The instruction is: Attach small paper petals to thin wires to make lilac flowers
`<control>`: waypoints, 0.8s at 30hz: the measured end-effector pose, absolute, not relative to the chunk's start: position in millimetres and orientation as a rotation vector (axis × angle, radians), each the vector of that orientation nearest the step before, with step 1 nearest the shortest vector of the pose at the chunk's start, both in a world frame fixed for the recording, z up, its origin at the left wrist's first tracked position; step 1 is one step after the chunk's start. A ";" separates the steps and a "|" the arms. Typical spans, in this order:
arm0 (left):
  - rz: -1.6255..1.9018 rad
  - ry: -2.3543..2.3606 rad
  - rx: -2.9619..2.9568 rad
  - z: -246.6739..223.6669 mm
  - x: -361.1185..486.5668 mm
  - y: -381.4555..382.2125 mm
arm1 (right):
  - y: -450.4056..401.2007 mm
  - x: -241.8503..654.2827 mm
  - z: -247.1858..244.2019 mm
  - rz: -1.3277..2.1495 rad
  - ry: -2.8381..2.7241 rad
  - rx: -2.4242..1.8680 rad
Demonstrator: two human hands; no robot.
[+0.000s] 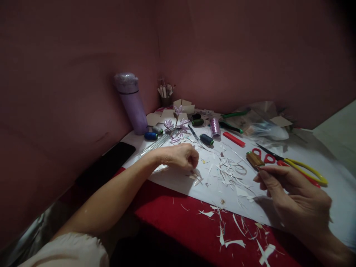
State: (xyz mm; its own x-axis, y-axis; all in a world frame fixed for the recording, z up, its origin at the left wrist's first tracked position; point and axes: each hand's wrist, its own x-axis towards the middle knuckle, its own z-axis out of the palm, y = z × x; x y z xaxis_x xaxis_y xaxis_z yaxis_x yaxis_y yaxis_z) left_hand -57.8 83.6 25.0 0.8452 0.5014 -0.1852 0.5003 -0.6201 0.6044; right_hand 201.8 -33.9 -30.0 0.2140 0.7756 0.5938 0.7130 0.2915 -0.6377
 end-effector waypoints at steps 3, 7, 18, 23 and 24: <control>0.012 0.730 2.324 25.4 -59.1 84.6 | -33.3 201.5 -29.9 0.061 -1.512 -1.444; 0.021 0.752 2.373 24.0 -60.3 86.8 | -32.9 201.6 -30.2 0.074 -1.510 -1.445; 0.043 0.801 2.451 21.4 -62.6 90.0 | -33.2 199.0 -27.9 0.064 -1.506 -1.446; 0.062 0.745 2.494 17.4 -62.1 88.9 | -33.2 198.9 -28.0 0.053 -1.517 -1.462; 0.055 0.742 2.500 15.8 -61.6 88.9 | -33.2 198.9 -28.2 0.060 -1.516 -1.460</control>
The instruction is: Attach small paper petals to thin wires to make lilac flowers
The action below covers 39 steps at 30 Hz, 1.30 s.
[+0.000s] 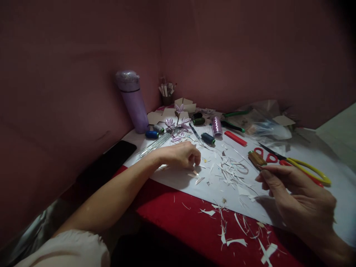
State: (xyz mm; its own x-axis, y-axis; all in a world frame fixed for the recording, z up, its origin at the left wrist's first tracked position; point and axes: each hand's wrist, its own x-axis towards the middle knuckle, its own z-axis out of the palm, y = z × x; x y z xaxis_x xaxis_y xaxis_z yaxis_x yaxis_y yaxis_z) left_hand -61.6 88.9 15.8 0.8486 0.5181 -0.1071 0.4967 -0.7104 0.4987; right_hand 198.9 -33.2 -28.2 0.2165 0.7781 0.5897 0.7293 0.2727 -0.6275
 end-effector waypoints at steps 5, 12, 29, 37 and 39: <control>0.078 0.751 2.520 10.6 -59.5 89.4 | -33.3 199.4 -28.7 0.034 -1.531 -1.453; 0.089 0.682 2.568 7.5 -57.0 87.8 | -33.8 199.6 -28.2 0.051 -1.549 -1.442; 0.036 0.783 2.583 10.5 -53.7 81.4 | -32.3 200.5 -30.6 0.111 -1.556 -1.439; -0.007 0.744 2.602 13.8 -54.2 78.6 | -33.5 197.9 -27.0 0.094 -1.579 -1.419; -0.019 0.742 2.605 13.3 -54.5 79.1 | -33.7 197.0 -26.0 0.094 -1.583 -1.423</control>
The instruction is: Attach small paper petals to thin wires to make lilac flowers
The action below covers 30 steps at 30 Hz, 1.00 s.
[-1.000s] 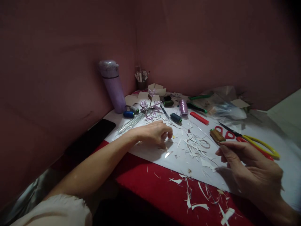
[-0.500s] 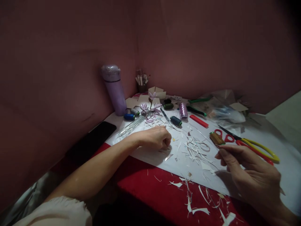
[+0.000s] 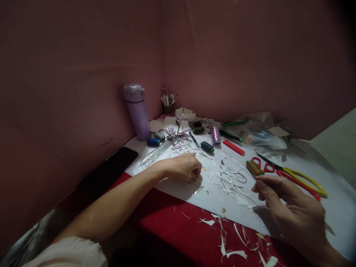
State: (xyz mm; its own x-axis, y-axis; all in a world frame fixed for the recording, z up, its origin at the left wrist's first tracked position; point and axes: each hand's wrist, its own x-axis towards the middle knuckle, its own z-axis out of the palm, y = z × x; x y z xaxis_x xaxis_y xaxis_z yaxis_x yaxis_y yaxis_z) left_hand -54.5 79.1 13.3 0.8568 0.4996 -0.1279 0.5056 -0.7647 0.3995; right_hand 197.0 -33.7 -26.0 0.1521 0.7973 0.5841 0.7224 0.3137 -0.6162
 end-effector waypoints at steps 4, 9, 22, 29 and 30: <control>-0.036 0.714 2.619 10.2 -55.3 80.4 | -33.5 197.6 -25.6 0.102 -1.576 -1.432; -0.023 0.677 2.681 8.0 -55.4 79.2 | -33.1 199.5 -27.4 0.089 -1.584 -1.432; 0.012 0.690 2.745 26.8 -58.4 74.5 | -33.2 199.1 -27.2 0.103 -1.584 -1.399; 0.068 0.783 2.643 25.6 -58.6 73.3 | -32.5 199.1 -27.8 0.093 -1.590 -1.387; 0.087 0.777 2.624 25.8 -58.2 73.2 | -32.5 198.9 -27.8 0.095 -1.586 -1.389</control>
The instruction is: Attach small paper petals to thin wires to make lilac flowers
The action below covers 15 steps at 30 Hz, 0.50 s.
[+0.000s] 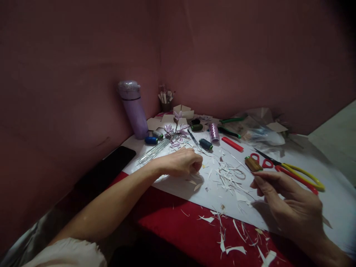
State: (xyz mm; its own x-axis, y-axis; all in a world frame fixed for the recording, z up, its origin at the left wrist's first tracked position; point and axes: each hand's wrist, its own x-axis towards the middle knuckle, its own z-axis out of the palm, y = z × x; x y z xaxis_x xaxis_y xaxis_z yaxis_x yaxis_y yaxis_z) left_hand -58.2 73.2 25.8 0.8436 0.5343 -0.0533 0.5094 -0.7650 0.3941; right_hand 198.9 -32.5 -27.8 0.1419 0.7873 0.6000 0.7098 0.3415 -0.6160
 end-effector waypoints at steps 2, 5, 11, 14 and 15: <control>0.117 0.774 2.580 26.3 -57.4 73.5 | -32.6 198.6 -27.7 0.098 -1.579 -1.387; 0.153 0.781 2.527 26.3 -56.7 75.4 | -33.0 198.6 -27.2 0.093 -1.589 -1.396; 0.167 0.764 2.420 22.4 -56.3 78.7 | -33.0 198.6 -26.4 0.075 -1.591 -1.391; 0.158 0.768 2.341 20.8 -56.1 78.8 | -33.0 197.8 -25.5 0.072 -1.597 -1.384; 0.165 0.774 2.327 20.4 -56.0 78.9 | -33.0 197.6 -25.2 0.072 -1.595 -1.381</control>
